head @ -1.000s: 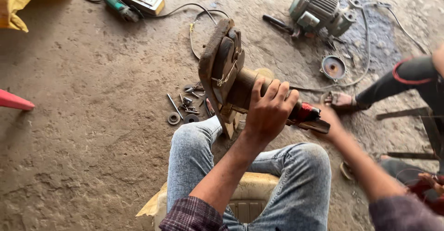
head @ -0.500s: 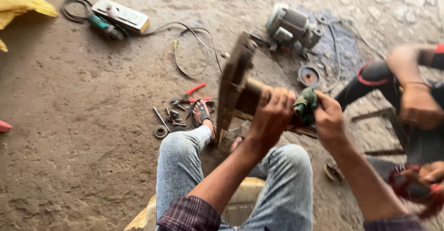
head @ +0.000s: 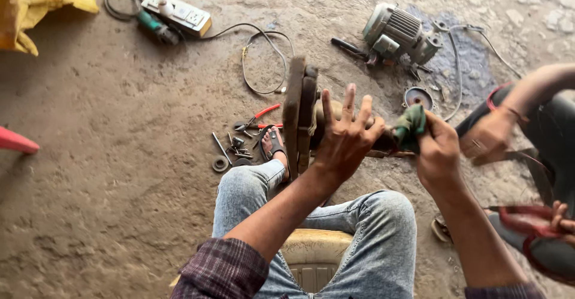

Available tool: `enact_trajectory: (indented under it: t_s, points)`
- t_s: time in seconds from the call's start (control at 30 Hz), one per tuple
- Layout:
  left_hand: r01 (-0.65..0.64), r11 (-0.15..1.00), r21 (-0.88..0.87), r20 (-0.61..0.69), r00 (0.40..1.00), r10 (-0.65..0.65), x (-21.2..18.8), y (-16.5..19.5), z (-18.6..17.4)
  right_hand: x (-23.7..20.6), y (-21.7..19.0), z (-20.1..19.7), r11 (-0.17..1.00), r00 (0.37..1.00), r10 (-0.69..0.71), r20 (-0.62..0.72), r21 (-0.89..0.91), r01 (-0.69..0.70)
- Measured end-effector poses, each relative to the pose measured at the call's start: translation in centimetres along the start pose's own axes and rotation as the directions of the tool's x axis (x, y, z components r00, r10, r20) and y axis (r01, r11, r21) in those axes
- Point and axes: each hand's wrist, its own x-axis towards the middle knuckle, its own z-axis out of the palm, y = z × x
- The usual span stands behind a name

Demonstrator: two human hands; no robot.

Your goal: The person sits on a chair holding a cylindrical machine part mounted in a wooden fixture and repeatedly wipes and rubs its surface with a green cloth. Another person nearby handles a coil of red wire while the person continues wiping the part.

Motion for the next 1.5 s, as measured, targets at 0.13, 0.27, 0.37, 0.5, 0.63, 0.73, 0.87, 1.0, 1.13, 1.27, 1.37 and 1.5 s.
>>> enact_trajectory:
  t_s: [0.13, 0.27, 0.37, 0.5, 0.63, 0.73, 0.87, 1.0, 1.13, 1.27, 1.37, 1.5]
  points:
    - [0.006, 1.0, 0.021, 0.096, 0.995, -0.008, 0.5, 0.1, 0.7, -1.5, -2.7, 0.2, 0.92, 0.978, -0.039, 0.204, -0.374, 0.115]
    - [-0.045, 0.99, 0.132, 0.064, 0.997, 0.037, 0.8, 1.0, 1.3, -1.8, -5.4, -0.1, 0.749, 0.938, 0.008, 0.346, -0.623, 0.224]
    - [-0.098, 0.971, 0.216, 0.146, 0.987, 0.067, 0.6, 1.1, 1.1, -0.3, -7.0, 0.4, 0.727, 0.93, 0.128, 0.344, -0.671, 0.148]
    - [-0.114, 0.992, 0.052, 0.224, 0.969, 0.099, -0.1, 0.3, 0.5, 2.5, -8.5, 2.8, 0.762, 0.922, 0.072, 0.38, -0.617, 0.195]
    - [-0.002, 0.966, -0.258, 0.084, 0.996, 0.025, -0.3, -0.4, 0.3, 2.5, -9.7, 6.1, 0.879, 0.817, 0.072, 0.572, -0.423, 0.219]
    - [-0.015, 0.949, -0.316, 0.152, 0.986, 0.066, -0.2, -1.1, 0.3, 2.0, -10.4, 7.3, 0.714, 0.815, 0.155, 0.559, -0.633, 0.298]
    - [-0.112, 0.984, -0.14, 0.083, 0.989, 0.124, -0.8, -1.4, -0.6, 5.4, -9.6, 5.2, 0.755, 0.826, -0.022, 0.563, -0.532, 0.383]
    - [-0.158, 0.982, -0.1, 0.13, 0.977, 0.171, -1.8, -1.2, -1.9, 10.1, -4.3, 1.3, 0.643, 0.978, 0.022, 0.207, -0.752, 0.145]
    - [-0.135, 0.985, -0.104, 0.055, 0.988, 0.141, -2.3, -2.0, -2.4, 9.9, 2.9, -0.2, 0.455, 0.925, 0.025, 0.379, -0.828, 0.327]
    - [-0.06, 0.987, -0.148, 0.099, 0.992, 0.075, -1.5, -3.8, -1.6, 5.6, 7.4, 1.6, 0.573, 0.816, -0.094, 0.57, -0.639, 0.512]
    - [0.027, 0.991, -0.132, 0.104, 0.995, -0.013, -0.4, -4.8, -0.9, 0.8, 8.6, 3.6, 0.135, 0.801, 0.569, 0.187, -0.982, 0.133]
    - [0.057, 0.992, -0.108, 0.041, 0.998, -0.053, 0.6, -5.2, -0.5, -4.2, 2.8, 4.7, 0.49, 0.798, 0.085, 0.596, -0.723, 0.487]
